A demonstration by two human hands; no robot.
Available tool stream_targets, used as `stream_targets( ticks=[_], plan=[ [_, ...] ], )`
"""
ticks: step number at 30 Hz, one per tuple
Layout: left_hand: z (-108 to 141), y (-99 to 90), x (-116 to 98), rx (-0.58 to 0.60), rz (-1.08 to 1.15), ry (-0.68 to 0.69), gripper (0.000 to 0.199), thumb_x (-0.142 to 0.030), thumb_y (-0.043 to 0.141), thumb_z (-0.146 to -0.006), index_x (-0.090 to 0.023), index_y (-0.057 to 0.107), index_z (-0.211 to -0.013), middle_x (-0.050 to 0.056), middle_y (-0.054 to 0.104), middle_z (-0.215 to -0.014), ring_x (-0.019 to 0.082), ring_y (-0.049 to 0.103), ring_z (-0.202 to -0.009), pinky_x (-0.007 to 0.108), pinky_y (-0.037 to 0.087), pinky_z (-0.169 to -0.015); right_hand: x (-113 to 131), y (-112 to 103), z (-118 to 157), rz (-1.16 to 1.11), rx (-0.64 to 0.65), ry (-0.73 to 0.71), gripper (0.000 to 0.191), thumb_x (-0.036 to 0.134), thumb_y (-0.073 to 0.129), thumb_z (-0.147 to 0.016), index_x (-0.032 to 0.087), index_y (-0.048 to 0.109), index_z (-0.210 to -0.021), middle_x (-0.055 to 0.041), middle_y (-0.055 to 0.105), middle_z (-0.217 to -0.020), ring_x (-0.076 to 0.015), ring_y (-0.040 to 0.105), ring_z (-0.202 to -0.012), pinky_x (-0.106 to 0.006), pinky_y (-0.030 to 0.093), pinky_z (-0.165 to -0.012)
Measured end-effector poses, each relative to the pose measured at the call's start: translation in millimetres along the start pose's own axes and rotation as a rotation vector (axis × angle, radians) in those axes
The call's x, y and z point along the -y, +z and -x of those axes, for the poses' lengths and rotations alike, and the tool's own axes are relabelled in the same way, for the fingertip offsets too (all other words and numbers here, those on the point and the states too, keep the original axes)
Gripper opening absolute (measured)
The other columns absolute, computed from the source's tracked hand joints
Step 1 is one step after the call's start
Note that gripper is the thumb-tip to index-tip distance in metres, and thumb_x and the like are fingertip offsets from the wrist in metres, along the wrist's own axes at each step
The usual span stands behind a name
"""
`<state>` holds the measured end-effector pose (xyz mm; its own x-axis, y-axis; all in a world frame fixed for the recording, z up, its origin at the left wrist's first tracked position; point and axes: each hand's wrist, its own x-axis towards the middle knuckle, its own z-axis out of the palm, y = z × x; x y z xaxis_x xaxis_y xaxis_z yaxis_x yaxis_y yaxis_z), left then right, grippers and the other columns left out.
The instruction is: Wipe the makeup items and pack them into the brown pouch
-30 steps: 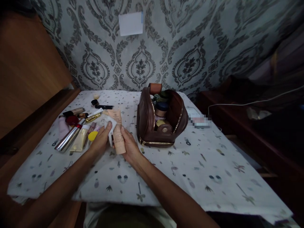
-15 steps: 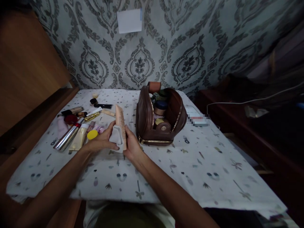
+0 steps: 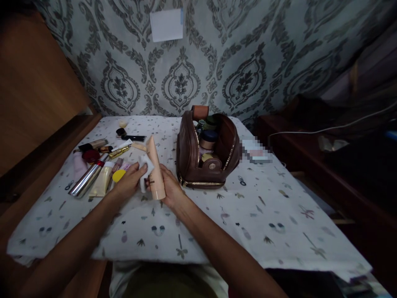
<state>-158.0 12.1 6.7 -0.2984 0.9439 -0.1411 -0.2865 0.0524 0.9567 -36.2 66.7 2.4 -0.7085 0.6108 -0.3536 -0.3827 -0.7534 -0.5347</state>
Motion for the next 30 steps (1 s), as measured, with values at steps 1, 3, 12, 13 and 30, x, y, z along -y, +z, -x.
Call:
stream_targets(
  ticks=[1,3,12,13,30],
  plan=[
    [-1,0.6,0,-0.003,0.008,-0.013,0.056,-0.067,0.079,-0.06,-0.019,0.058,-0.078,-0.004,0.055,-0.053,0.012,0.05,-0.041,0.023,0.042,-0.039,0,1,2,0.011,0.02,0.028,0.013,0.022,0.066,-0.085,0.022,0.06,-0.096,0.0027,0.066,-0.061,-0.0143,0.06,-0.048,-0.023,0.05,-0.045],
    [-3,1.6,-1,-0.026,0.025,-0.028,0.058,-0.073,0.074,-0.063,-0.02,0.054,-0.072,-0.005,0.05,-0.046,0.012,0.048,-0.036,0.023,0.04,-0.036,0,2,4,0.031,0.057,0.066,0.01,0.025,0.063,-0.088,0.021,0.059,-0.097,0.0009,0.066,-0.06,-0.0154,0.061,-0.048,-0.023,0.049,-0.043],
    [-2,4.6,-6,-0.03,0.136,-0.143,0.059,-0.074,0.071,-0.066,-0.019,0.053,-0.072,-0.005,0.049,-0.041,0.011,0.047,-0.032,0.021,0.041,-0.035,-2,-1,4,0.07,0.131,0.069,0.016,0.032,0.065,-0.089,0.019,0.058,-0.096,-0.0014,0.068,-0.061,-0.0146,0.062,-0.05,-0.022,0.05,-0.044],
    [-1,4.8,-6,-0.001,0.142,-0.139,0.057,-0.072,0.074,-0.065,-0.019,0.053,-0.072,-0.006,0.049,-0.041,0.011,0.047,-0.032,0.021,0.041,-0.035,-2,-1,4,0.071,0.133,0.064,0.017,0.034,0.065,-0.089,0.019,0.058,-0.096,-0.0013,0.068,-0.061,-0.0145,0.062,-0.05,-0.022,0.05,-0.044],
    [-3,14.5,1,-0.099,0.06,-0.064,0.059,-0.065,0.082,-0.055,-0.019,0.056,-0.081,-0.008,0.049,-0.048,0.01,0.046,-0.039,0.021,0.039,-0.038,-5,-6,-5,0.124,-0.101,-0.038,0.026,0.044,0.054,-0.095,0.018,0.06,-0.096,-0.0032,0.069,-0.065,-0.0154,0.064,-0.053,-0.024,0.051,-0.048]
  ],
)
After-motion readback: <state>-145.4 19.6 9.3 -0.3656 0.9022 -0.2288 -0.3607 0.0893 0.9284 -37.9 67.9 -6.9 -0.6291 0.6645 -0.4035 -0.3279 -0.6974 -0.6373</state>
